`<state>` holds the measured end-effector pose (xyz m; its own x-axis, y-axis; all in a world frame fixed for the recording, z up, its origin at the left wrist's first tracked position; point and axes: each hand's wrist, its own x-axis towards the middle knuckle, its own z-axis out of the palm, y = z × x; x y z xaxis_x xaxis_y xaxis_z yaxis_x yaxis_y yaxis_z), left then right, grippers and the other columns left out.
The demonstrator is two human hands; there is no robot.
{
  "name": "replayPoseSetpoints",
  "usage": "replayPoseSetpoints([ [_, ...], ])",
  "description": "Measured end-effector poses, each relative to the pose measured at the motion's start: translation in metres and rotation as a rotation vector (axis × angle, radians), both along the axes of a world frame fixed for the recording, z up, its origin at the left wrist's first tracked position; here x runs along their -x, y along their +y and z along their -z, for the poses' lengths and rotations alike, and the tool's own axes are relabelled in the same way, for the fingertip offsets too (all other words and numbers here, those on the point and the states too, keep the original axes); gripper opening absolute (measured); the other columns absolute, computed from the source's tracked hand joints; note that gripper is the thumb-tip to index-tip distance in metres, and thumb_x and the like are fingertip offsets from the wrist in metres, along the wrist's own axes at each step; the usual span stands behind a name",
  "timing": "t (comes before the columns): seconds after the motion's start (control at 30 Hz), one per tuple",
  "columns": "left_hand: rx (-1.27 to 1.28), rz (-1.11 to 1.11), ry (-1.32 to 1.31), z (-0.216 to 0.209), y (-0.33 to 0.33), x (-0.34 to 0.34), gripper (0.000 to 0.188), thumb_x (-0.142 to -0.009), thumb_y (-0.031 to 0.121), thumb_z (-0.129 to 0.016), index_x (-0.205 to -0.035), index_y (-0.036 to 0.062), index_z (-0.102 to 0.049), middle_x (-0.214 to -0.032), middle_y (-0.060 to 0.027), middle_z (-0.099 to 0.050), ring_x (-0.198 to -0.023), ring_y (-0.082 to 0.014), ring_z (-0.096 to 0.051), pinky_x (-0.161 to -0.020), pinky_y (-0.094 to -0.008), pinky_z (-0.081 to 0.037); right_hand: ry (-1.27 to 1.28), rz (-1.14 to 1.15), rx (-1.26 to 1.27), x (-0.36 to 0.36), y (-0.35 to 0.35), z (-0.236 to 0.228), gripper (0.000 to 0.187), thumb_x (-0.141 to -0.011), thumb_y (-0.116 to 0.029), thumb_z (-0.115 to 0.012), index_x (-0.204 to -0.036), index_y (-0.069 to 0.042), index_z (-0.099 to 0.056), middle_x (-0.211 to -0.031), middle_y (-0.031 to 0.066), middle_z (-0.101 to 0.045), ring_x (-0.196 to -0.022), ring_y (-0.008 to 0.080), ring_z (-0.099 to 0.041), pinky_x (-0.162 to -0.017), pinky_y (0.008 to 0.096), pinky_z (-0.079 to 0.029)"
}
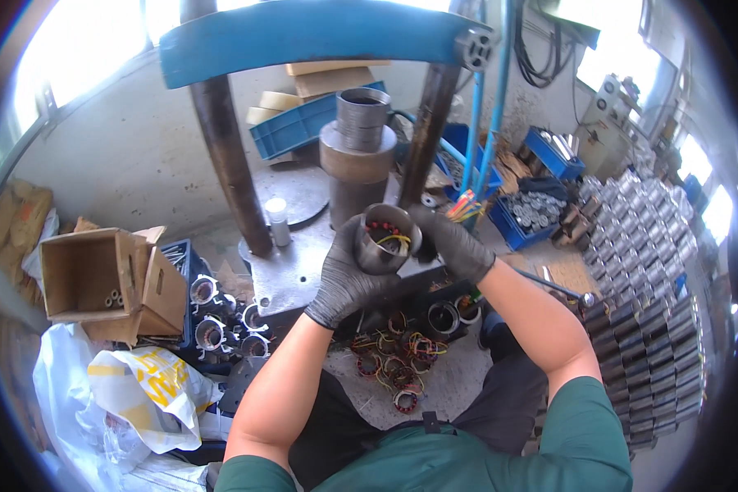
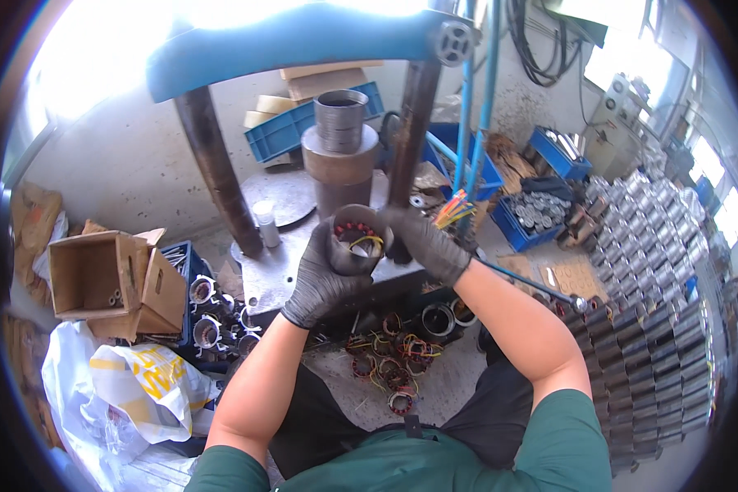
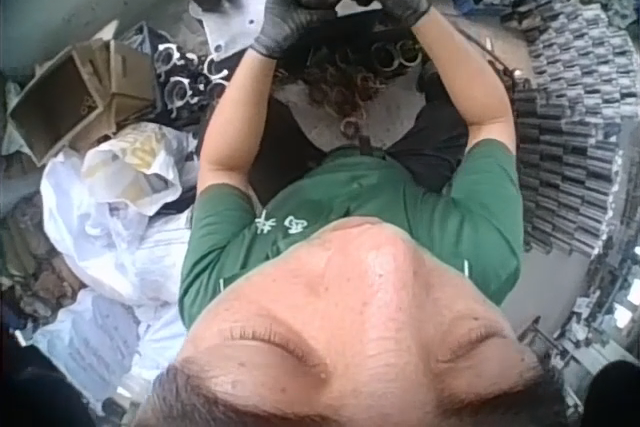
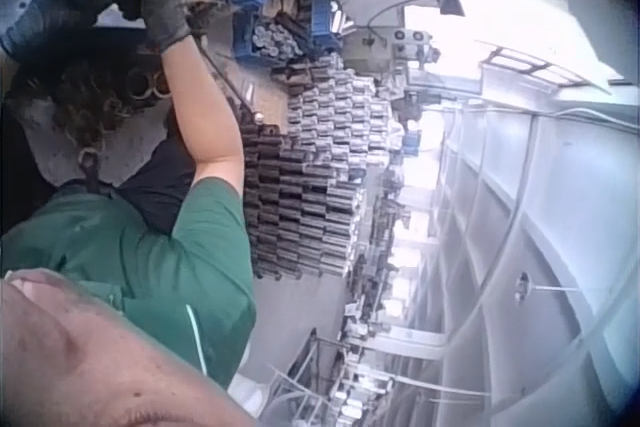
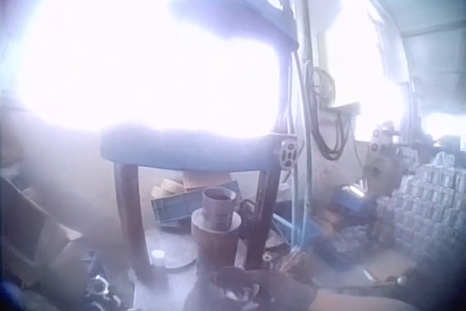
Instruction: The person is assembling electric motor stators by winding coils, inserting them into housings, and using a hydraulic press to secure parts.
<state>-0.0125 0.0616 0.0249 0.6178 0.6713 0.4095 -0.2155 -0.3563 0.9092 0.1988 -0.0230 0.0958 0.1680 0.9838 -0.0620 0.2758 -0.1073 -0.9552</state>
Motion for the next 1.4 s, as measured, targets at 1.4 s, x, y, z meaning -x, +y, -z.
replayPoseSetpoints([
  [1.4,-0.415,0.621,0.831,0.103,-0.067,-0.046,0.066,-0.078,0.001,-0.077,-0.141,0.0012,-0.059,-0.129,-0.0192,-0.065,-0.12,-0.0344,-0.065,-0.105,-0.0409,-0.053,0.806,2.591,-0.534,-0.036,-0.823,0.297,0.025,-0.101,-0.037,-0.061,-0.085,-0.018,-0.063,-0.061,-0.0022,-0.058,-0.048,0.0161,-0.053,-0.045,0.0346,-0.04],
])
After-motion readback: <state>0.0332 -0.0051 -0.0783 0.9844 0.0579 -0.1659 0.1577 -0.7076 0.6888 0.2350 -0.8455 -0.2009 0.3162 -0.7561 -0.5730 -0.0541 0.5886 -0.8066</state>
